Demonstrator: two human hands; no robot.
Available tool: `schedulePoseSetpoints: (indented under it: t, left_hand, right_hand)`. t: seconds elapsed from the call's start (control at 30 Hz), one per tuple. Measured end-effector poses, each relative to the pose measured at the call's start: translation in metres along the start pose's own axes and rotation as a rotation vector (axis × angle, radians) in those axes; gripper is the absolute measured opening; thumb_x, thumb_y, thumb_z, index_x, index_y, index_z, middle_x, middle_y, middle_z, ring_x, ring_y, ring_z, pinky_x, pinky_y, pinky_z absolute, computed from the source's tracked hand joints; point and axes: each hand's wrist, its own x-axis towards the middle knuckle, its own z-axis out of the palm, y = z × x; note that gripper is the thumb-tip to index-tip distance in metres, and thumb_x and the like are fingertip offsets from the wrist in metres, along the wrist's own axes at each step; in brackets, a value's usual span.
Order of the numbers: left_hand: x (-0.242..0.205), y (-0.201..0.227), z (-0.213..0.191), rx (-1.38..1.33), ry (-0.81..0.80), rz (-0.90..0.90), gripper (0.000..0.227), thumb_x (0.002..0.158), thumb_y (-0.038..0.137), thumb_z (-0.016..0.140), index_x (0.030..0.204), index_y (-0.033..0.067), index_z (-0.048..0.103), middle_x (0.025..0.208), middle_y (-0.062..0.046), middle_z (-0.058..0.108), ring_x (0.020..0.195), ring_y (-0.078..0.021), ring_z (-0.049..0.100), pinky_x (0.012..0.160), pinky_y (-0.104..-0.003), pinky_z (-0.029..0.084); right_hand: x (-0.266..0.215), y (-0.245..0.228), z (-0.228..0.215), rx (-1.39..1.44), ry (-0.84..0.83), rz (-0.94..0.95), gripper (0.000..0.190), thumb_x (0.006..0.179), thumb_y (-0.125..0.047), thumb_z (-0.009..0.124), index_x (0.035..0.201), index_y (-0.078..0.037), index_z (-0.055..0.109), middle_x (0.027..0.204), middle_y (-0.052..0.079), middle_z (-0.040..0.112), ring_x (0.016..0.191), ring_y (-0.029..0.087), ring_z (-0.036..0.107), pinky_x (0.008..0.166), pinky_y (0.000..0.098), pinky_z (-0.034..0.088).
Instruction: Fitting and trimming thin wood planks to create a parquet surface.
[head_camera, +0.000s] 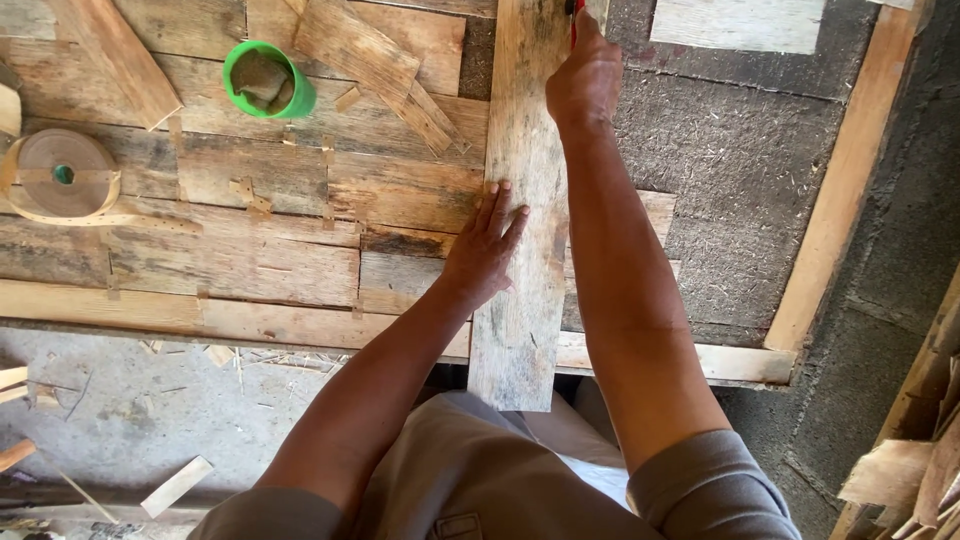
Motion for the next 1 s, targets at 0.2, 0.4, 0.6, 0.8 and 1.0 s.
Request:
schedulePoseSetpoints:
  t: [0.2, 0.4, 0.6, 0.8, 1.0]
  left_hand:
    - [0.002, -0.003, 0.004, 0.022, -0.017, -0.009, 0.134, 0.052, 0.047, 0.098, 0.161, 0.0084, 0.030, 0.168, -0.030, 0.001, 0.158, -0.0446, 0.005, 0.129, -0.049, 0.019]
    - [0.001, 0.000, 0.001, 0.001, -0.023, -0.016, 0.135, 0.052, 0.046, 0.099, 0.160, 0.0084, 0.028, 0.167, -0.030, 0.000, 0.157, -0.0448, 0.003, 0.129, -0.051, 0.018]
    - [0.000, -0.002, 0.007, -0.017, 0.020, -0.004, 0.133, 0.053, 0.044, 0.099, 0.161, 0.0079, 0.029, 0.168, -0.031, 0.000, 0.158, -0.0456, 0.004, 0.129, -0.051, 0.020]
    - [0.000, -0.003, 0.008, -0.029, 0.043, 0.008, 0.131, 0.052, 0.041, 0.100, 0.159, 0.0072, 0.032, 0.167, -0.031, 0.003, 0.157, -0.0464, 0.007, 0.128, -0.053, 0.022]
    - [0.000, -0.002, 0.004, -0.036, 0.047, 0.007, 0.130, 0.052, 0.039, 0.100, 0.158, 0.0070, 0.033, 0.167, -0.031, 0.005, 0.157, -0.0469, 0.008, 0.128, -0.053, 0.022]
  right_hand:
    - [0.001, 0.006, 0.006, 0.065, 0.038, -0.034, 0.045, 0.093, 0.015, 0.051, 0.130, -0.008, 0.061, 0.105, 0.013, 0.075, 0.077, 0.017, 0.072, 0.057, 0.0268, 0.064]
    - [0.008, 0.017, 0.019, 0.101, 0.131, -0.114, 0.044, 0.090, 0.014, 0.055, 0.128, -0.006, 0.063, 0.105, 0.014, 0.075, 0.081, 0.019, 0.075, 0.061, 0.0265, 0.066]
    - [-0.002, 0.004, 0.003, 0.092, 0.049, -0.046, 0.041, 0.096, 0.012, 0.052, 0.130, -0.008, 0.062, 0.105, 0.014, 0.075, 0.082, 0.020, 0.076, 0.060, 0.0299, 0.067]
    - [-0.002, 0.013, 0.013, 0.100, 0.183, -0.129, 0.052, 0.084, 0.014, 0.059, 0.132, -0.005, 0.060, 0.105, 0.020, 0.074, 0.084, 0.026, 0.074, 0.059, 0.0312, 0.067]
    - [-0.003, 0.008, 0.007, 0.034, 0.057, -0.045, 0.045, 0.094, 0.011, 0.054, 0.134, -0.010, 0.061, 0.113, 0.019, 0.074, 0.091, 0.026, 0.075, 0.067, 0.0330, 0.067]
